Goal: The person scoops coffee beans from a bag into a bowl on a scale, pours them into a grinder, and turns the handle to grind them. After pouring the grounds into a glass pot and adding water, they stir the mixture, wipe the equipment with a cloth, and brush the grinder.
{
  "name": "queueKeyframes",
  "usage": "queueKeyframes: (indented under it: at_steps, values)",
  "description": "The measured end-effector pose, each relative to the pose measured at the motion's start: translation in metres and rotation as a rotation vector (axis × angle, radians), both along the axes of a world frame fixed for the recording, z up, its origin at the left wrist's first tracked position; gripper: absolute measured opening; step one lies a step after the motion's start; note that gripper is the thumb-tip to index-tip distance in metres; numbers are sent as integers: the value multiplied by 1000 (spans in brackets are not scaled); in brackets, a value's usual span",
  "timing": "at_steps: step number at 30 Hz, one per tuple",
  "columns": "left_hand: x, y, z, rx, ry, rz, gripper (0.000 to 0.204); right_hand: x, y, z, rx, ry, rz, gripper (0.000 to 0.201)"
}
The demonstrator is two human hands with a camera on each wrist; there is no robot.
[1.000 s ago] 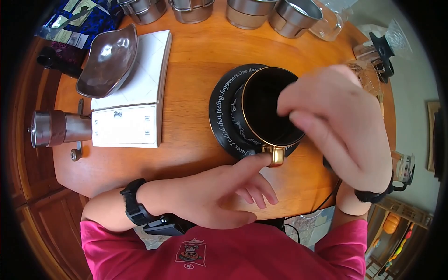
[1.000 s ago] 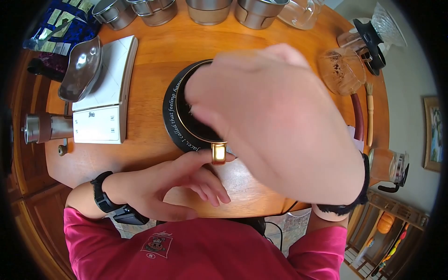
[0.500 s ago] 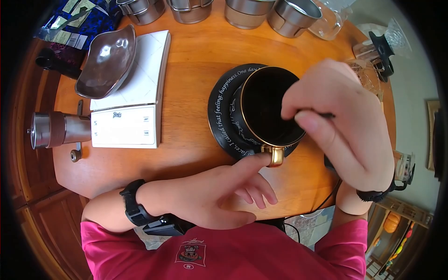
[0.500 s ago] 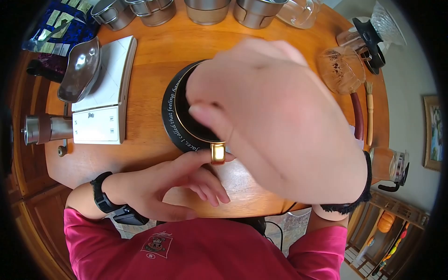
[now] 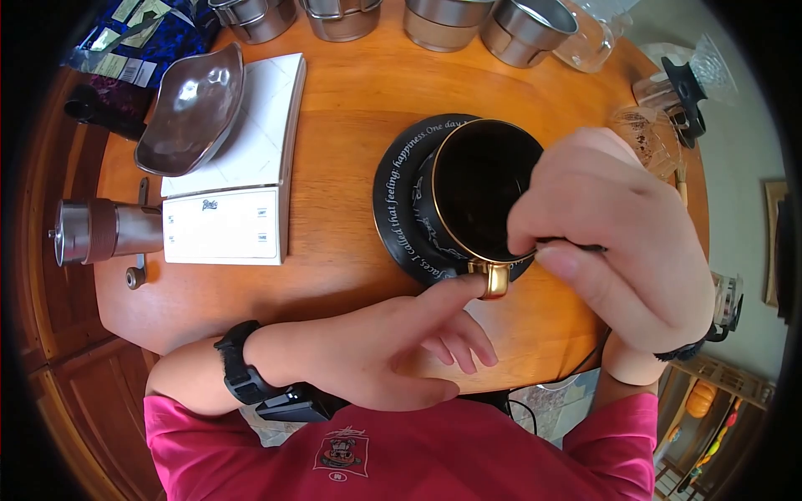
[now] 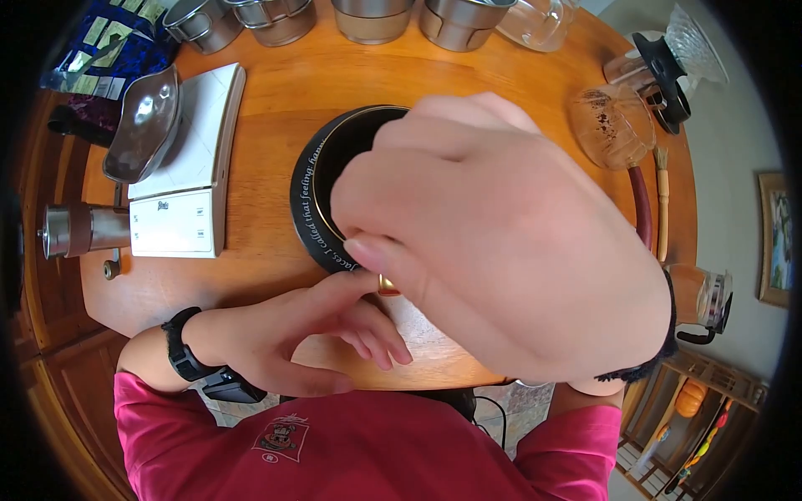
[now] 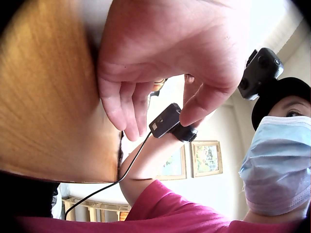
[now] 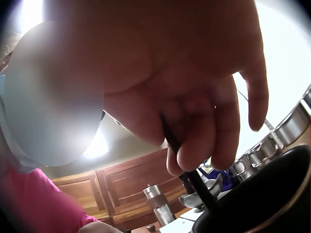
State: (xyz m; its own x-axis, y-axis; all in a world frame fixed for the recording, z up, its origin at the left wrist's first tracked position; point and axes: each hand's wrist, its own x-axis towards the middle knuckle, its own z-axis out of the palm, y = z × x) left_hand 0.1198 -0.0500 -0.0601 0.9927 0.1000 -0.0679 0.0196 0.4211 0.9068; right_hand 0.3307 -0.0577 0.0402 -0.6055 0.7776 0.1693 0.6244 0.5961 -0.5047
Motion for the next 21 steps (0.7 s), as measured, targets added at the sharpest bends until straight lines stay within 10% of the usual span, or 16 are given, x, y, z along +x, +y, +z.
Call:
queueKeyframes:
  at_steps: [21]
  values:
    - [0,1,2,5,13,-9,80,-3,0,-11,201,-108,-91,14]
